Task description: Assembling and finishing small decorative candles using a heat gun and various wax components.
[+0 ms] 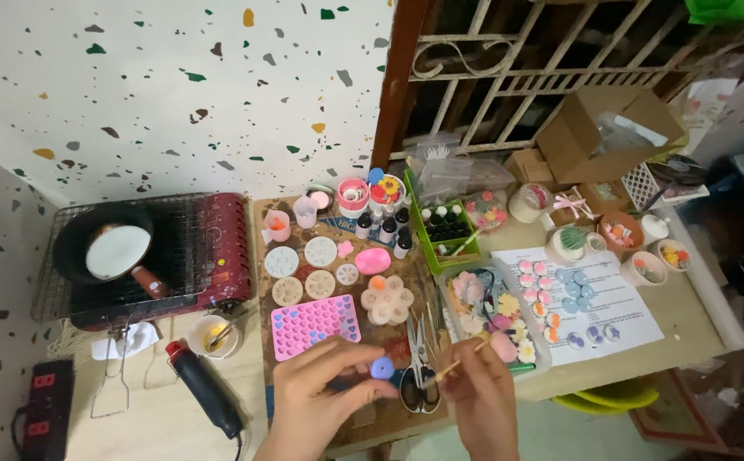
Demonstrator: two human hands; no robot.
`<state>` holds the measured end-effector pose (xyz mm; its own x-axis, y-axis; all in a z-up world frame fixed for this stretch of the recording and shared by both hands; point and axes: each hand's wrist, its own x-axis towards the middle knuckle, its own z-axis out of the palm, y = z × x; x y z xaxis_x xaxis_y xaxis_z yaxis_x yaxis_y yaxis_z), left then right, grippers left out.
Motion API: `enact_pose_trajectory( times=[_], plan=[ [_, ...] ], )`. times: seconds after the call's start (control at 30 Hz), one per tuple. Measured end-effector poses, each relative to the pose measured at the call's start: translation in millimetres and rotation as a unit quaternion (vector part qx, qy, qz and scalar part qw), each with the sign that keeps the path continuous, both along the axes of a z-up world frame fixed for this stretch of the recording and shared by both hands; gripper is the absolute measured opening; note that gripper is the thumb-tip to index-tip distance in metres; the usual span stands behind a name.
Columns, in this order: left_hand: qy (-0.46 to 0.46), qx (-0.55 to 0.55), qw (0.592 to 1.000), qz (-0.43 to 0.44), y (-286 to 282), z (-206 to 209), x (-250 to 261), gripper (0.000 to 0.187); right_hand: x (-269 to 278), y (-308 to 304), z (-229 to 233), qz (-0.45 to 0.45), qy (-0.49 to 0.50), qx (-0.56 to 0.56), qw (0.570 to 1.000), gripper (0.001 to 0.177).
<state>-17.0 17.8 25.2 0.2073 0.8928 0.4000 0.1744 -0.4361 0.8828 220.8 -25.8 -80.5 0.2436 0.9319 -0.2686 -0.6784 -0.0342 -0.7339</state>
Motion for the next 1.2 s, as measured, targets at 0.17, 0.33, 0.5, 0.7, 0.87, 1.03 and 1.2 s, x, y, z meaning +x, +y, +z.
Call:
enact_pose_trajectory(
  times=[0.17,0.33,0.5,0.7,0.87,1.03,1.2],
  plan=[
    [-0.09,0.075,0.992,-0.055,-6,0,-3,0.037,-4,6,10,-0.096,-0.371,0.054,0.922,0.021],
    [-0.103,0.169,0.976,-0.09,-7,7,-4,0.038,-7,-12,21,-0.092,-0.354,0.092,0.926,0.026],
    [-0.131,0.033,0.986,-0.095,-8,-22,-2,0.038,0,-24,25,-0.073,-0.36,0.246,0.897,0.026],
    [-0.461,-0.427,0.77,-0.117,4,-64,14,0.032,-5,10,18,-0.108,-0.401,0.202,0.887,0.024],
    [-0.558,-0.554,0.61,-0.094,11,-75,17,0.044,5,52,-75,0.051,-0.37,-0.155,0.914,0.022],
    [-0.578,-0.572,0.579,-0.056,15,-78,17,0.035,35,35,-295,0.204,-0.648,-0.208,0.704,0.027],
    [-0.581,-0.586,0.564,-0.024,19,-96,14,0.032,46,13,-393,0.211,-0.713,-0.196,0.639,0.031]
  ],
)
